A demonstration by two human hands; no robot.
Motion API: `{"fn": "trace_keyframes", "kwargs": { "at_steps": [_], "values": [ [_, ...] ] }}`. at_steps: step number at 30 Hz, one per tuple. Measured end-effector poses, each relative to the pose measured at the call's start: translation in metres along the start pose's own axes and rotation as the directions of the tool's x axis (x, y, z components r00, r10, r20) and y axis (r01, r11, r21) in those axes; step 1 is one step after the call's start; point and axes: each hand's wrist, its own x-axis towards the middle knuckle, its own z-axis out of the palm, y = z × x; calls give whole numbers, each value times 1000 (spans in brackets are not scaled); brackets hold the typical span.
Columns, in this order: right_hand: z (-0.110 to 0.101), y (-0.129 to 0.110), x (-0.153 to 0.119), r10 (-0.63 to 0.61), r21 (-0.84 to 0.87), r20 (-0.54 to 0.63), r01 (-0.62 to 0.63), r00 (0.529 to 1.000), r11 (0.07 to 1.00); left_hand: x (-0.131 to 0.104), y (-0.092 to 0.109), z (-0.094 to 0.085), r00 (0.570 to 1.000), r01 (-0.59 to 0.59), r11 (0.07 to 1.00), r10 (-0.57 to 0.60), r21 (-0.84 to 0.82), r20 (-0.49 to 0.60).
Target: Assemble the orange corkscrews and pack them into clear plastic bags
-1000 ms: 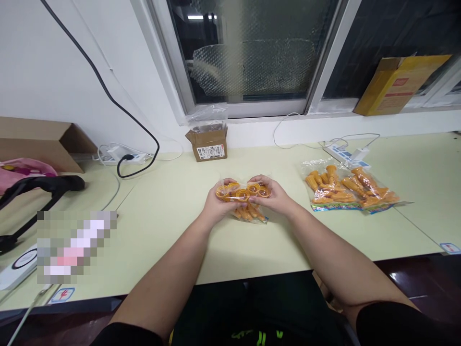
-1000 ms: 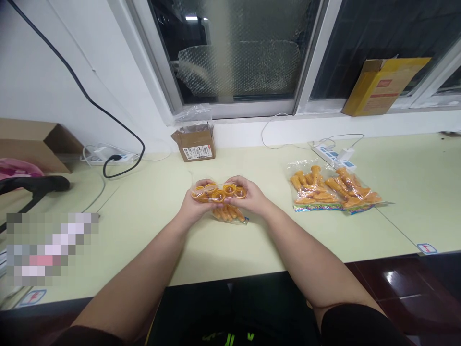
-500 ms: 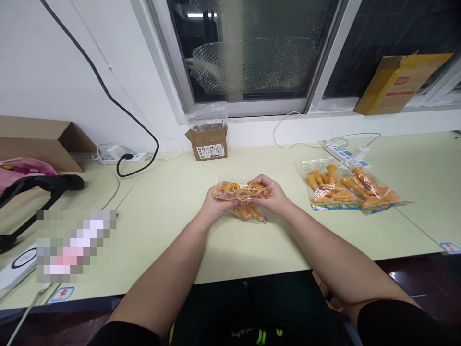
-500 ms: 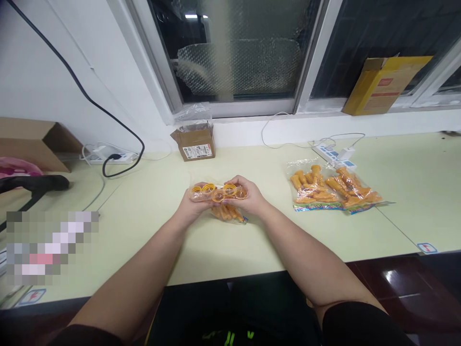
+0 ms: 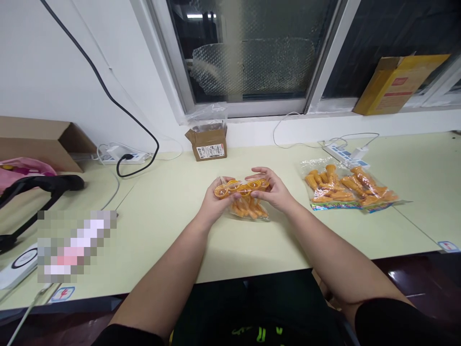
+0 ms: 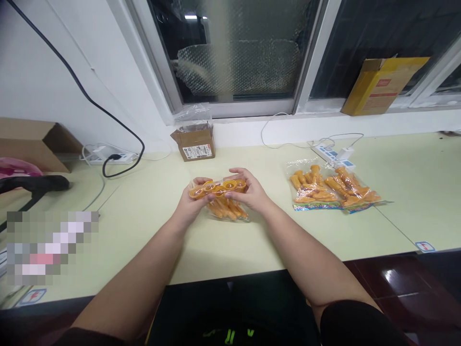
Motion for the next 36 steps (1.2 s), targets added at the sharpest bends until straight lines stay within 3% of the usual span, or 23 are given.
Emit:
{"fn": "trace_keyframes", "kwargs": {
  "at_steps": [4,7,14,23,30,36],
  "values": [
    [12,5,-2,42,70,-12,-41,999,997,-2,-1,7,997,62,993,-58,-103,45],
    [16,8,-1,42,125,9,-43,999,991,-3,-2,12,993,109,991,-105,-79,49],
    [16,4,-1,98,181,127,-120,987,976,-5,-6,15,994,89,988,-80,-124,71],
    [5,9,5,111,-6,-21,-111,994,994,-1,3,7,995,90,994,-88,60,-41],
    [6,4,5,5,-8,-109,-6,994,1000,0,4,3,999,34,999,-33,-24,42],
    [-4,-2,7,-56,-117,-120,42,991,992,2,3,7,989,-26,998,19,-48,-149]
  ]
}}
